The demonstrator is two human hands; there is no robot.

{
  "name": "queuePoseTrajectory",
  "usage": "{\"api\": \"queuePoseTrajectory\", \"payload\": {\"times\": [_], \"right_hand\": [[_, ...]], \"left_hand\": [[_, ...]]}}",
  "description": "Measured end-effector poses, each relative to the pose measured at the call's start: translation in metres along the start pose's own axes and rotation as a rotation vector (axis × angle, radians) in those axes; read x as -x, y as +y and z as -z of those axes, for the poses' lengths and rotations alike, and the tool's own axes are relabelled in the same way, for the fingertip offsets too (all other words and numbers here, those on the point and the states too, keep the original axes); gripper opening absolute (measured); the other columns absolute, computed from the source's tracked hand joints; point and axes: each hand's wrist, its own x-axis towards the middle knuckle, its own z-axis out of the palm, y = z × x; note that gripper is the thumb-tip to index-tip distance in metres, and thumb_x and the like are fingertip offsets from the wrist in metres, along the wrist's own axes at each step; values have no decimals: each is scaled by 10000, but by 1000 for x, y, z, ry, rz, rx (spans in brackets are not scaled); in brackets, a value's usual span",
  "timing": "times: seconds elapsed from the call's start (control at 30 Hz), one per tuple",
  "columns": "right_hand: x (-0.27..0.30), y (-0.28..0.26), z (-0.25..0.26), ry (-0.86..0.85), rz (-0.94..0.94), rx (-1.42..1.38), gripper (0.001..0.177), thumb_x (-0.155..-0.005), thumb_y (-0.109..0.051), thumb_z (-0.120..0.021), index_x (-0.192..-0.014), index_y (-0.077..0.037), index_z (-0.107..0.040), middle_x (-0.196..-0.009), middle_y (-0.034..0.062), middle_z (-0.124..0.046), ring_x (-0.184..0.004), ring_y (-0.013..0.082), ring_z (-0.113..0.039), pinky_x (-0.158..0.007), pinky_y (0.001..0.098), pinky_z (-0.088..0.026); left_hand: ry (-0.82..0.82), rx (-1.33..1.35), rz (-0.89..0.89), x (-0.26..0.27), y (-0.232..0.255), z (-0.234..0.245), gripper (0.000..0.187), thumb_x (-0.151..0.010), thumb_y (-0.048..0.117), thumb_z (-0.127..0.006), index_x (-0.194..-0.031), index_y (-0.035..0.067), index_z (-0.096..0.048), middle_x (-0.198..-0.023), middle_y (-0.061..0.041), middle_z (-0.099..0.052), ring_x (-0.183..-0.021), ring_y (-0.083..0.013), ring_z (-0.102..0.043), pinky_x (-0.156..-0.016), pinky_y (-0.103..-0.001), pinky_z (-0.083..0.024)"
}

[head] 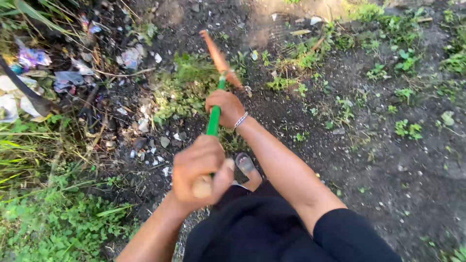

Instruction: Rake leaves and debris into a pile in a backyard area.

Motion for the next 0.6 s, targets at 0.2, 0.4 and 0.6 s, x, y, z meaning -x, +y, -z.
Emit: {"api": "queuePoseTrajectory", "payload": {"times": [0.2,0.4,0.6], "right_hand": [[83,10,29,-119,-146,170,147,-656,-78,-725,-720,-128,-603,-748,75,-610,-782,336,-622,-685,470,-499],[206,2,76,-135,-506,372,167,-675,-92,-736,-707,-156,-586,-749,43,-594,-818,310,-622,-665,443,-490],[309,48,69,54,-607,436,191,-599,-80,-735,-672,-146,-571,-705,40,-575,-737,297,-606,-673,435,-476]], "left_hand": [[385,318,164,14,-10,-35,309,-872,-58,-665,-666,45,-460,-678,-49,-548,-630,-217,-560,-656,-353,-448],[124,596,170,20,-41,-92,289,-894,-30,-656,-670,48,-491,-694,-52,-601,-656,-208,-612,-705,-367,-502],[-143,697,123,24,-77,-168,246,-914,2,-663,-731,45,-505,-766,-67,-612,-845,-267,-695,-986,-474,-495]]}}
